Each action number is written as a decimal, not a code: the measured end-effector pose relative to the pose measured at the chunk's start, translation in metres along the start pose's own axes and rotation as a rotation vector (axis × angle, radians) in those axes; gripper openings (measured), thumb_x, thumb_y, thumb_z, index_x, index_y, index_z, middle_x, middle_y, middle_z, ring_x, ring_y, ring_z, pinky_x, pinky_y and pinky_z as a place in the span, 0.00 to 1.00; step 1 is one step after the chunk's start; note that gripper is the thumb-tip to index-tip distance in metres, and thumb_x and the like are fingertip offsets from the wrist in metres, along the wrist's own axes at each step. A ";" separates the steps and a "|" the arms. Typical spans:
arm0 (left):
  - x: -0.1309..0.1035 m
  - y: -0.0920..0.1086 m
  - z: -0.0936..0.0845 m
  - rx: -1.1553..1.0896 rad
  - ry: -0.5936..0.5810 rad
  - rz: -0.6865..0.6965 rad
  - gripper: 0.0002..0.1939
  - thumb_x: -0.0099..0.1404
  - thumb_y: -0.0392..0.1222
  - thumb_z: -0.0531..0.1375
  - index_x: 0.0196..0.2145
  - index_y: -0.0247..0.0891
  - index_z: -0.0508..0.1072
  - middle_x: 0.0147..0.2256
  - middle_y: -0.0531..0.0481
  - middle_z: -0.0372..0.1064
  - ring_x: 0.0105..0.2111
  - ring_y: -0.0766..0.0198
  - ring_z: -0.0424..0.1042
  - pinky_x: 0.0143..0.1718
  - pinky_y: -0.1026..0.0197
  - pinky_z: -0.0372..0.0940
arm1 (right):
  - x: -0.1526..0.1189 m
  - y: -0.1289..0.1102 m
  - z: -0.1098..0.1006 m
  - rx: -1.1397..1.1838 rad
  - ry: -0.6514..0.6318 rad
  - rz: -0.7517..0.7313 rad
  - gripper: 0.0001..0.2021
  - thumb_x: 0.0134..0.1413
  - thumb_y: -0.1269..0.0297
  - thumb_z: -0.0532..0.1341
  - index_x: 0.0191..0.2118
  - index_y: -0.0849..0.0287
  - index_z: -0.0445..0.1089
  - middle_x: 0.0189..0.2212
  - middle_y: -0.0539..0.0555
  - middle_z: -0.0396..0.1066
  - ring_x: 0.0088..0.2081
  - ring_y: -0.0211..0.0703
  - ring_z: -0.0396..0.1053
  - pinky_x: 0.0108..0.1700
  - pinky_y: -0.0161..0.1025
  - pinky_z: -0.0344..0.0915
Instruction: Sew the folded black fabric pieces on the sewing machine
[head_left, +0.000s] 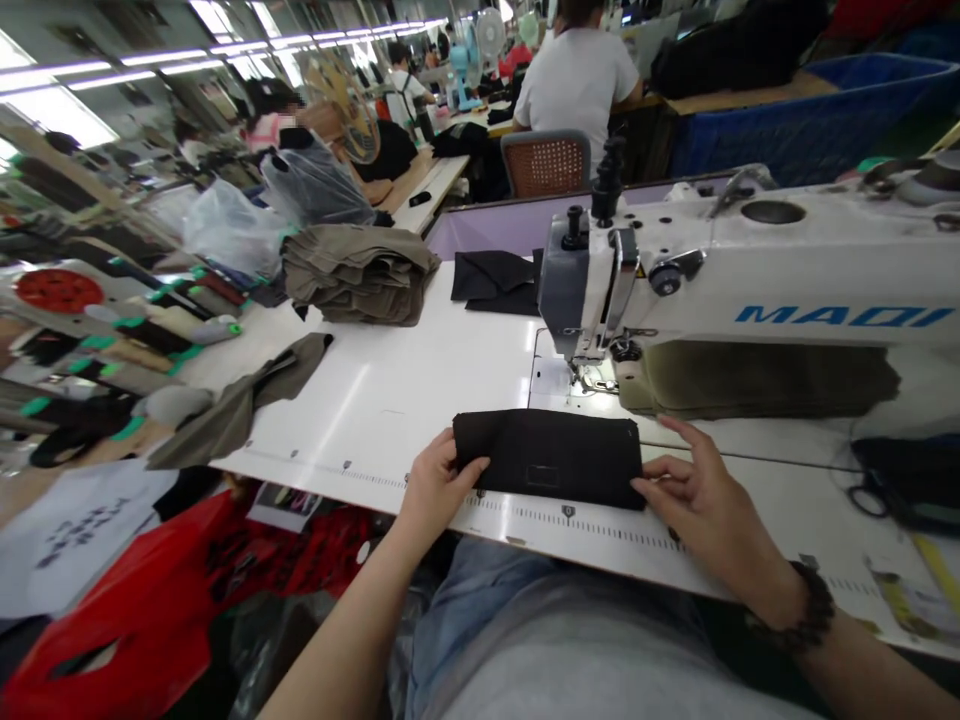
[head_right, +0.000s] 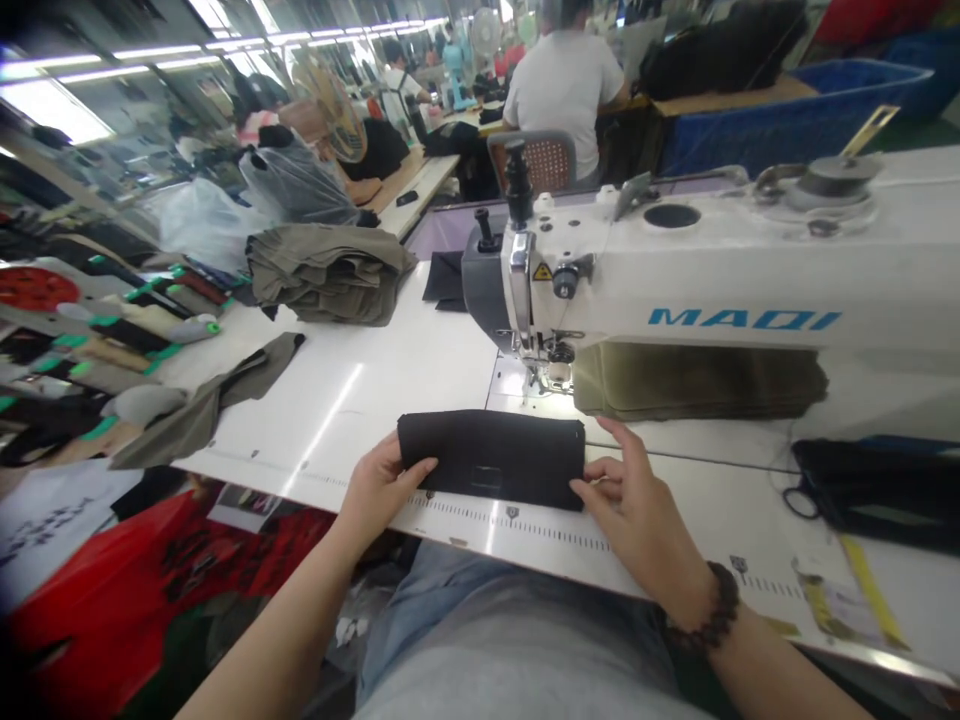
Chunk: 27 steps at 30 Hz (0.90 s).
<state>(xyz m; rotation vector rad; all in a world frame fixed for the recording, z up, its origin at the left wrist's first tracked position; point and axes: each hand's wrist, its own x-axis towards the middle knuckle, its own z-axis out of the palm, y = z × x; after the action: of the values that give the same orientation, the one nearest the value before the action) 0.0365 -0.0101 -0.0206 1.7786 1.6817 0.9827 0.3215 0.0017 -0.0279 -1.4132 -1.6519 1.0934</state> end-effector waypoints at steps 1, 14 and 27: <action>0.000 0.001 0.001 0.046 0.016 0.007 0.06 0.58 0.37 0.57 0.32 0.36 0.73 0.35 0.48 0.71 0.36 0.61 0.71 0.36 0.60 0.67 | 0.000 0.000 -0.001 -0.030 -0.008 -0.030 0.30 0.52 0.56 0.56 0.58 0.57 0.46 0.29 0.51 0.70 0.26 0.41 0.70 0.27 0.37 0.67; -0.001 0.010 -0.004 0.049 -0.159 -0.019 0.34 0.60 0.37 0.57 0.60 0.40 0.46 0.34 0.52 0.71 0.29 0.66 0.71 0.33 0.63 0.68 | 0.006 -0.001 0.000 -0.401 -0.031 -0.343 0.10 0.56 0.63 0.52 0.39 0.55 0.69 0.31 0.52 0.72 0.32 0.41 0.70 0.32 0.38 0.68; 0.005 -0.009 -0.006 0.118 -0.134 0.175 0.12 0.62 0.35 0.55 0.42 0.37 0.74 0.35 0.46 0.71 0.35 0.61 0.72 0.35 0.61 0.70 | -0.002 -0.009 0.016 -0.551 0.034 -0.387 0.09 0.57 0.65 0.53 0.42 0.56 0.66 0.29 0.51 0.70 0.30 0.39 0.69 0.30 0.36 0.66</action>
<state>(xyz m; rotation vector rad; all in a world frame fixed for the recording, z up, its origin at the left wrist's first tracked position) 0.0258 -0.0046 -0.0233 2.0492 1.5507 0.8296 0.3035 -0.0036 -0.0263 -1.3309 -2.1887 0.4055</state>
